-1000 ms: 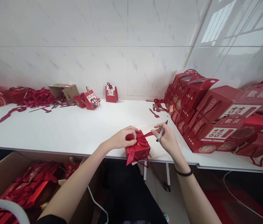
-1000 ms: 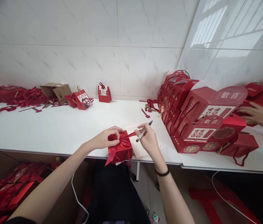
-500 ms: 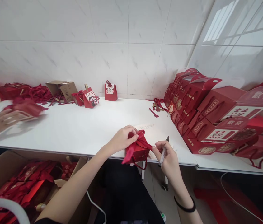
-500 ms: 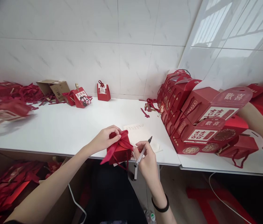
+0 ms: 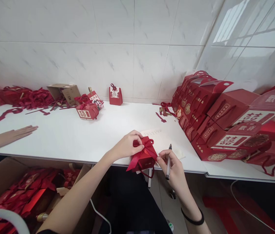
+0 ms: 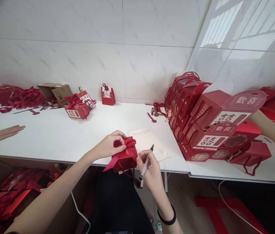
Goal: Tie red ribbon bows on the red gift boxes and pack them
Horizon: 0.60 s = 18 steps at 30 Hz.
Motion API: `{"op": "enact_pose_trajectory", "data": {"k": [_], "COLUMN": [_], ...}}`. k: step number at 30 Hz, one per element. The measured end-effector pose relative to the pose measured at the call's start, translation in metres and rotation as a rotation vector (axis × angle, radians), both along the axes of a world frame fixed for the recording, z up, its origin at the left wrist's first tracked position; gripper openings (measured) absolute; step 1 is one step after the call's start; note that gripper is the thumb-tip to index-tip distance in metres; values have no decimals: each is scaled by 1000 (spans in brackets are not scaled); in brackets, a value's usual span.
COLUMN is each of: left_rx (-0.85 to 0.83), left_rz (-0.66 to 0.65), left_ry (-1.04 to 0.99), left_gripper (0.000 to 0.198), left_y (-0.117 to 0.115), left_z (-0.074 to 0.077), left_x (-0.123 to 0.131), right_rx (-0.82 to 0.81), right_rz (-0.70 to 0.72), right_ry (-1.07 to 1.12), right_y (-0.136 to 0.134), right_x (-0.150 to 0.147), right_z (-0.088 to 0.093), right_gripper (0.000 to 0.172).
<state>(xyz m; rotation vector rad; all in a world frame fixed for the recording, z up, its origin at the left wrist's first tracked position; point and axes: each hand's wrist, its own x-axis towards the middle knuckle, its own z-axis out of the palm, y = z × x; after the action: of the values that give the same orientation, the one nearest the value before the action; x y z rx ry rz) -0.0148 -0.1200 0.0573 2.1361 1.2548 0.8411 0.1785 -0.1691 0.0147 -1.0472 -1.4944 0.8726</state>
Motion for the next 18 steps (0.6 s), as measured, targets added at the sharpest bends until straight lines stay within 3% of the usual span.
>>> {"op": "enact_pose_trajectory", "data": {"k": [6,11,15,18], "left_rx": [-14,18,119,115], "left_rz": [-14,-12,205,369], "left_ry": [-19,-112,-239,-214], "left_gripper": [12,13,12,12], "left_y": [1,-2,-16,-29], "left_z": [-3,-3,-12,-23], "left_x": [2,-5,-10,-11], "right_rx": [7,78,84,5], "right_rz": [97,-70,106,200], "right_ry": [-75,-40,-131,-148], "right_y": [3,41,67,72], "right_x": [15,29,15,2], "right_z": [-2,13,26,32], "right_gripper": [23,32,31,29]}}
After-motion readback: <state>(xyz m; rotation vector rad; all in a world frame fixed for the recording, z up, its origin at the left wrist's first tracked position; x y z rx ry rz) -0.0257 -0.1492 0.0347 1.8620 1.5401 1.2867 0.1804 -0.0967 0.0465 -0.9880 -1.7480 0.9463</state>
